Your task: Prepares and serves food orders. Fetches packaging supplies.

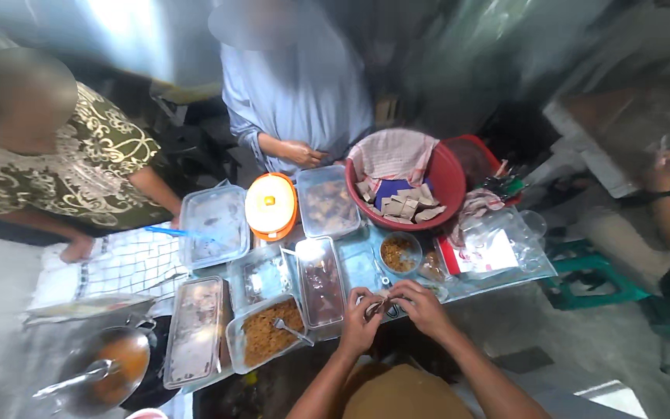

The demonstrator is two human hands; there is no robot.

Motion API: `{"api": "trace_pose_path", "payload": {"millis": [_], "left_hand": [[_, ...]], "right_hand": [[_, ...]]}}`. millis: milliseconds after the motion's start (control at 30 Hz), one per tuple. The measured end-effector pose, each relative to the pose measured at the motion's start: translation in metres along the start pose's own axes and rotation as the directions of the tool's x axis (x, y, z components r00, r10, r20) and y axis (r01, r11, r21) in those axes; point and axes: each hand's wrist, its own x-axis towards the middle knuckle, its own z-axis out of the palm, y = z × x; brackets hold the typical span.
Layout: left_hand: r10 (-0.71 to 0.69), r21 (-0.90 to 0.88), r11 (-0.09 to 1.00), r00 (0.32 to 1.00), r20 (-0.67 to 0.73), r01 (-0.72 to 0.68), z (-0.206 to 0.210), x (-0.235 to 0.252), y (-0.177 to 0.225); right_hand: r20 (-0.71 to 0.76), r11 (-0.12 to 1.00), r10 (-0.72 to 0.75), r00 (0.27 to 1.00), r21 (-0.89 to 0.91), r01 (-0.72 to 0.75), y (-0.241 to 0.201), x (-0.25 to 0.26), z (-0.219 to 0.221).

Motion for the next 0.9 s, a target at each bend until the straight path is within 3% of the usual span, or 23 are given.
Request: {"api": "trace_pose_path", "payload": {"millis": [133,267,367,633,700,833,900], "left_hand": [[-0.070,0.366,0.929,0.997,0.043,0.049,-0.010,0.015,-0.002],[-0.196,0.615,0.783,0.976,0.098,0.095,-0.014,0.047,-0.002],[-0.193,0.765,0.644,0.971,0.139,0.018,-0.010,0.066,-0.009],[-0.194,0.890,0.453,0.969,0.152,-0.049,-0.002,0.083,-0.017],[-0.165,0.896,0.440,0.976,0.144,-0.058,0.001,0.080,-0.014],[-0.156,0.898,0.439,0.980,0.121,-0.041,0.011,0.072,-0.013],[-0.236,0.907,0.421,0.963,0.128,-0.017,0.015,0.071,0.003]], "right_hand": [[0.045,0.995,0.095,0.994,-0.038,-0.094,0.012,0.018,0.011],[0.122,0.985,0.160,0.979,-0.081,-0.151,0.018,0.046,0.020],[0.147,0.971,0.196,0.970,-0.169,-0.171,0.022,0.062,0.031],[0.021,0.958,0.240,0.971,-0.165,-0.233,0.018,0.049,0.046],[-0.023,0.965,0.238,0.971,-0.105,-0.239,0.021,0.025,0.040],[0.024,0.972,0.236,0.971,-0.007,-0.236,0.042,-0.038,0.011],[0.035,0.962,0.269,0.962,0.043,-0.271,0.059,-0.070,-0.005]]}}
